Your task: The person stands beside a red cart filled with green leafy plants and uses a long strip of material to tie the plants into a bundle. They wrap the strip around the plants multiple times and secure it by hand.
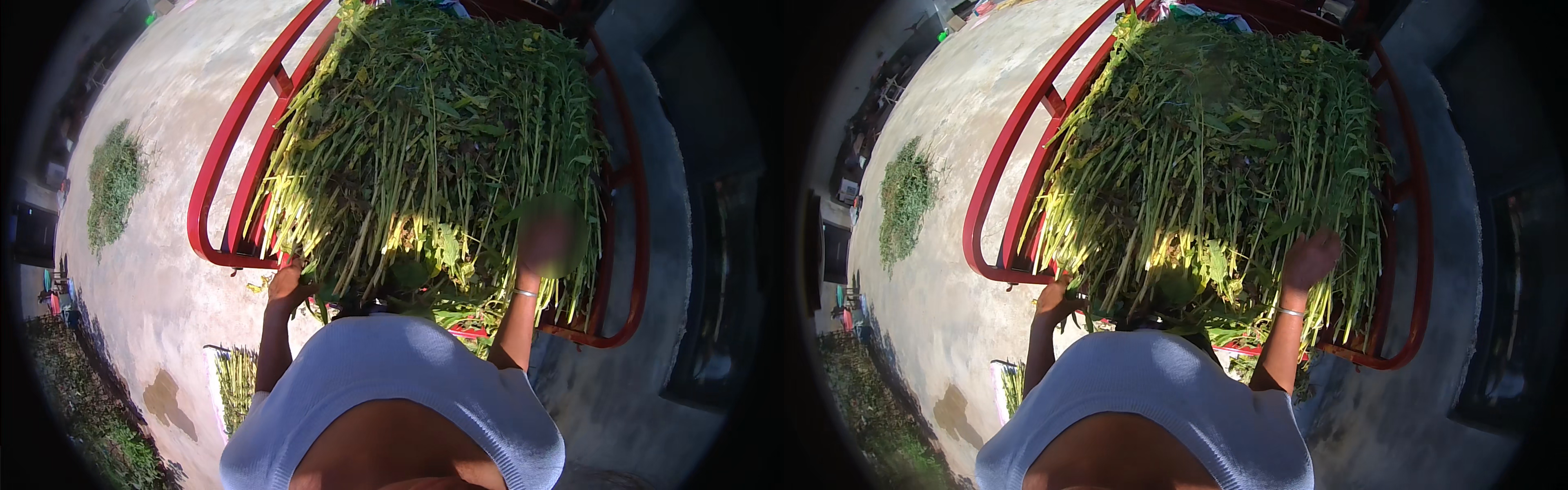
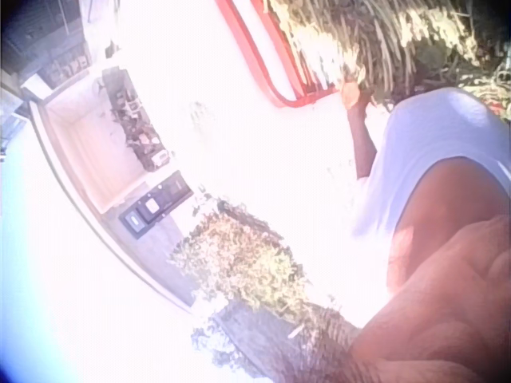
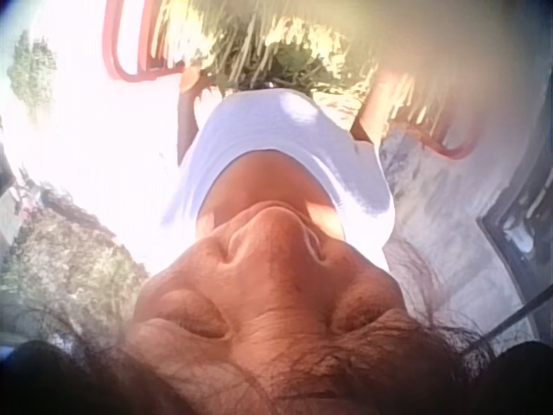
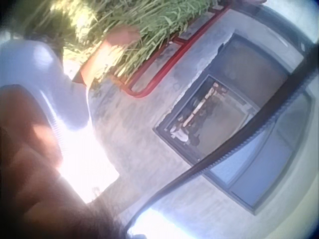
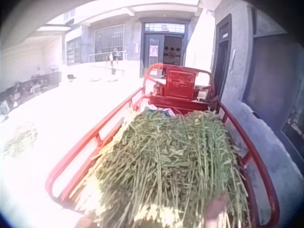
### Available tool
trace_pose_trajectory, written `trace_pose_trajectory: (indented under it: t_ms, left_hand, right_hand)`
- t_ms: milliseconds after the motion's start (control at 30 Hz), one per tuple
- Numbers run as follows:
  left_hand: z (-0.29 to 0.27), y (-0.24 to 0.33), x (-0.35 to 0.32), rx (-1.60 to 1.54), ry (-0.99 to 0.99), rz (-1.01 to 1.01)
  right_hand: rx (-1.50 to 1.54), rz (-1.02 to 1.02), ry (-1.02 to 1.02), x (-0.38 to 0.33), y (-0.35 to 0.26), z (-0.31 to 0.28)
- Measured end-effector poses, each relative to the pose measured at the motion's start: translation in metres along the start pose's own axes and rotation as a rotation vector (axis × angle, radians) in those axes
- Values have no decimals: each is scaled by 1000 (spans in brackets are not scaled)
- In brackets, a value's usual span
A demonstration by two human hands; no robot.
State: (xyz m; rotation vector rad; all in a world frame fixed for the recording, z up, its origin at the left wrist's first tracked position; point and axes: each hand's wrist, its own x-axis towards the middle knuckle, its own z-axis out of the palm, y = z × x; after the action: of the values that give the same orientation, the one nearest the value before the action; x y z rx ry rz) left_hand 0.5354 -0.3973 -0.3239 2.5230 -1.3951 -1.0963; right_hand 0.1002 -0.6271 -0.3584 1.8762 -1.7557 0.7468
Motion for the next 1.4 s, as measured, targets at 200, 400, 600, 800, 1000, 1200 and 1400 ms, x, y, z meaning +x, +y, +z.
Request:
trace_pose_trajectory:
  t_ms: [200, 400, 600, 800, 1000, 1200, 1400]
  left_hand:
    - [-7, 3, -15, -79, 39, 246]
    - [-31, 37, 0, -403, 382, 467]
    - [-13, 69, 54, -859, 134, 655]
    - [32, 107, 128, -1289, -183, 252]
    - [45, 124, 147, -1118, -152, 452]
    - [-24, 101, 154, -214, 829, 703]
    - [-58, 60, 182, 213, 568, 435]
  right_hand:
    - [659, -16, -506, 1, -141, -6]
    - [617, 113, -429, -11, -177, 100]
    - [1764, 932, -1058, 37, -199, 47]
    - [1753, 1016, -1053, 24, -219, 19]
    - [1298, 619, -883, -12, -239, 57]
    - [1275, 721, -891, 0, -222, 38]
    - [1897, 956, -996, 23, -247, 16]
